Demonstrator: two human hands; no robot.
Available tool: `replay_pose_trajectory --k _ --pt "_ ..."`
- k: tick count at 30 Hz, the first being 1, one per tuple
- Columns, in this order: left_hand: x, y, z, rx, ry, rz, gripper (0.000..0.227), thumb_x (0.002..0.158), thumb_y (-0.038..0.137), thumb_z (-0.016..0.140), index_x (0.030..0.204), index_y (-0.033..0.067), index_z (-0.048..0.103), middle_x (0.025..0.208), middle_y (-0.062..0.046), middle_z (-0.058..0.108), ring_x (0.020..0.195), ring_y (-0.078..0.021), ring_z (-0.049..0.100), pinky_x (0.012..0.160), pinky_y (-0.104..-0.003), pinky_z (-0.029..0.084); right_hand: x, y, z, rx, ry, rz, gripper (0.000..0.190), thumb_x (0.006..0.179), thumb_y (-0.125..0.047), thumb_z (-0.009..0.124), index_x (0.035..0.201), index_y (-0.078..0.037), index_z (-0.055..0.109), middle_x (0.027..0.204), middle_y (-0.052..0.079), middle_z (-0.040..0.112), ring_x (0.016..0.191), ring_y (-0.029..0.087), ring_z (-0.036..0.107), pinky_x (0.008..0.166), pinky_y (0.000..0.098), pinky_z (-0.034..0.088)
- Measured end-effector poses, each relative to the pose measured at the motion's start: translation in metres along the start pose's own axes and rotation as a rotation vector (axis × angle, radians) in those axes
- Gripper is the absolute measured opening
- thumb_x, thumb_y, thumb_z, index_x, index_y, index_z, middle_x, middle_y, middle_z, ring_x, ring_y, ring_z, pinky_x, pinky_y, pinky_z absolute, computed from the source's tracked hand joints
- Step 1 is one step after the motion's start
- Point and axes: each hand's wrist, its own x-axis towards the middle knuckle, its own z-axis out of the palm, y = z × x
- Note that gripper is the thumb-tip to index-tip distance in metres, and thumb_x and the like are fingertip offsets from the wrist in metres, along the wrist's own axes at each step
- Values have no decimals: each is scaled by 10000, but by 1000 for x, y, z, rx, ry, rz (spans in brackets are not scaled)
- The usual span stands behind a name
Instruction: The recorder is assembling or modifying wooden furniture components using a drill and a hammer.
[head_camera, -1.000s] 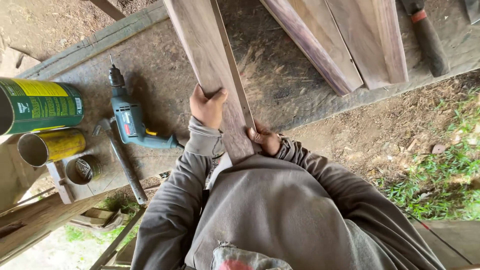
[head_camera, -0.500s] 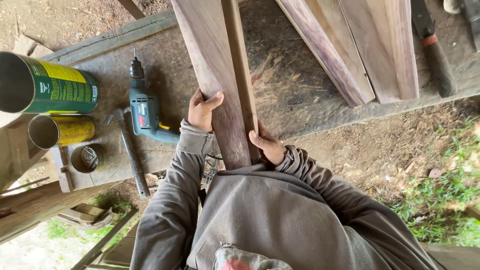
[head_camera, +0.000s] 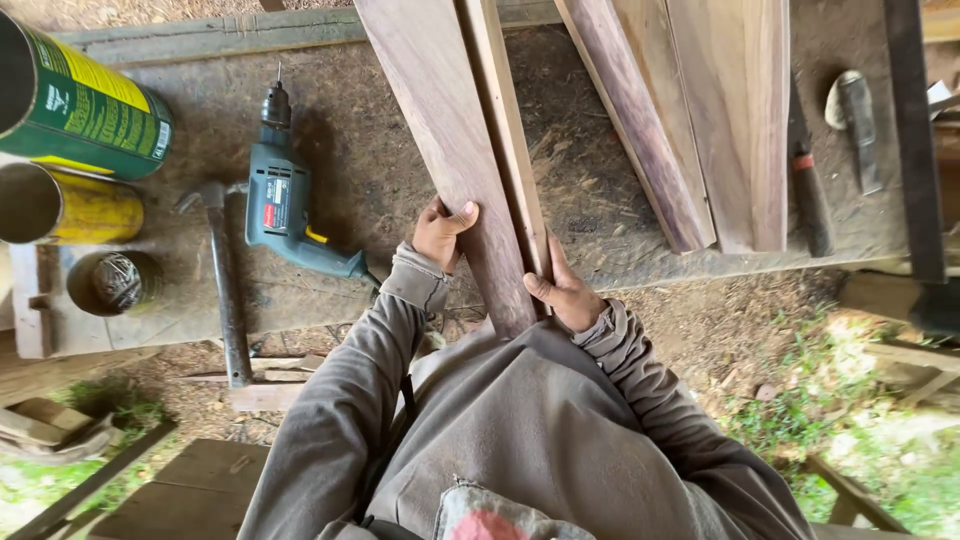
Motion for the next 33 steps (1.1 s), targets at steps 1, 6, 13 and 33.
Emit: replay_pose_trajectory --k 1,6,13,33 --pt "3 -11 -6 -7 -19 -12 640 881 158 820 1409 -36 516 1318 -139 660 1204 -266 614 1071 -426 463 -2 -2 -2 -21 10 5 960 1019 -435 590 1657 -67 -26 1713 199 187 1560 279 211 1257 395 219" --pt "-1 -14 0 -83 -66 -118 601 898 180 783 1405 -5 517 1306 -134 662 1192 -279 625 1033 -450 494 -4 5 -21 -293 26 62 974 1020 -410 588 1638 -17 -55 1720 220 139 1580 300 168 1265 398 178" --pt "31 -73 -49 -51 -82 -86 479 984 225 658 1389 4 533 1311 -117 648 1195 -257 605 1040 -415 479 2 -11 -7 -691 -10 137 1019 984 -447 614 1647 -8 -23 1683 284 146 1557 406 199 1255 443 217" --pt "43 -72 28 91 599 -33 987 936 769 327 1345 -85 605 1247 -215 706 1105 -306 672 1002 -391 495 -2 15 -13 -643 201 68 1220 791 -441 857 1631 64 130 1603 306 372 1486 374 416 1217 412 353"
